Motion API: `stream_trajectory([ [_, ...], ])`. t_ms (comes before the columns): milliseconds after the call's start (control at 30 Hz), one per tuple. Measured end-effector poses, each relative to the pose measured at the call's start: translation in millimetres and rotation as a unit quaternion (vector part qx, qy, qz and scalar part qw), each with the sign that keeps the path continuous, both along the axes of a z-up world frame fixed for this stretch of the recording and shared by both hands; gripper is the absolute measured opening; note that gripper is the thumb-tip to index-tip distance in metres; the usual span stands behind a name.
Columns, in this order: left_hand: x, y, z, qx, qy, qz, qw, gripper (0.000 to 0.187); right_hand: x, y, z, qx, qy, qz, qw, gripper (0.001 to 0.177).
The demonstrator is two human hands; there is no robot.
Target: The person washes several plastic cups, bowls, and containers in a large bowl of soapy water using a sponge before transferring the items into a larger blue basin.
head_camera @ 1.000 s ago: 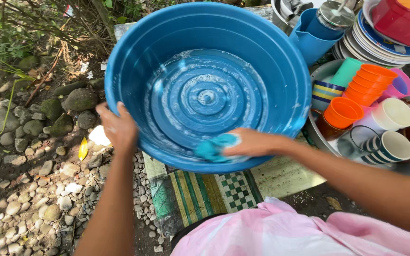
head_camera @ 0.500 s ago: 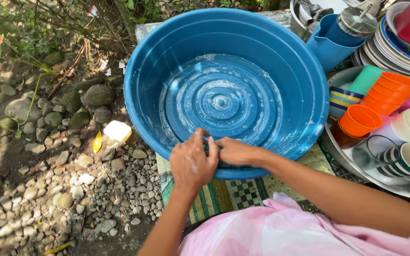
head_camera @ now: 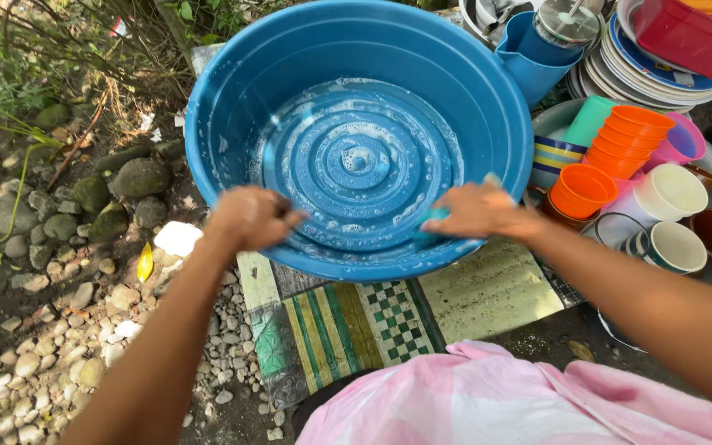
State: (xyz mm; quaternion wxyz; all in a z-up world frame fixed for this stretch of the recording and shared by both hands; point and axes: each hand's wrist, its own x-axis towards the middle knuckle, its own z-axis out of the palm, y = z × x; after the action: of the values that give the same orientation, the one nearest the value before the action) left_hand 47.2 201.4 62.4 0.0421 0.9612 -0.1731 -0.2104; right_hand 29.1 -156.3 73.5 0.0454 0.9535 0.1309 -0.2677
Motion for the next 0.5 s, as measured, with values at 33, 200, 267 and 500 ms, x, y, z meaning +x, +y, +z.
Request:
stream_trajectory([
  [33, -13, -19, 0, -0.026, 0.056, -0.030, 0.998, 0.082, -6, 11, -8, 0.064, -0.012, 0.026, 0.998, 0.072],
  [200, -91, -124, -41, -0.111, -0.084, -0.202, 0.969, 0.102, -18, 49, -36, 0.274, 0.135, -0.013, 0.952, 0.064],
  [267, -104, -102, -53, -0.183, -0.240, -0.270, 0.914, 0.090, -26, 36, -37, 0.256, 0.140, -0.031, 0.956, 0.066],
  [500, -93, 12, 3, -0.022, 0.088, -0.279, 0.956, 0.099, 6, -51, -8, -0.074, 0.031, 0.066, 0.995, 0.070],
])
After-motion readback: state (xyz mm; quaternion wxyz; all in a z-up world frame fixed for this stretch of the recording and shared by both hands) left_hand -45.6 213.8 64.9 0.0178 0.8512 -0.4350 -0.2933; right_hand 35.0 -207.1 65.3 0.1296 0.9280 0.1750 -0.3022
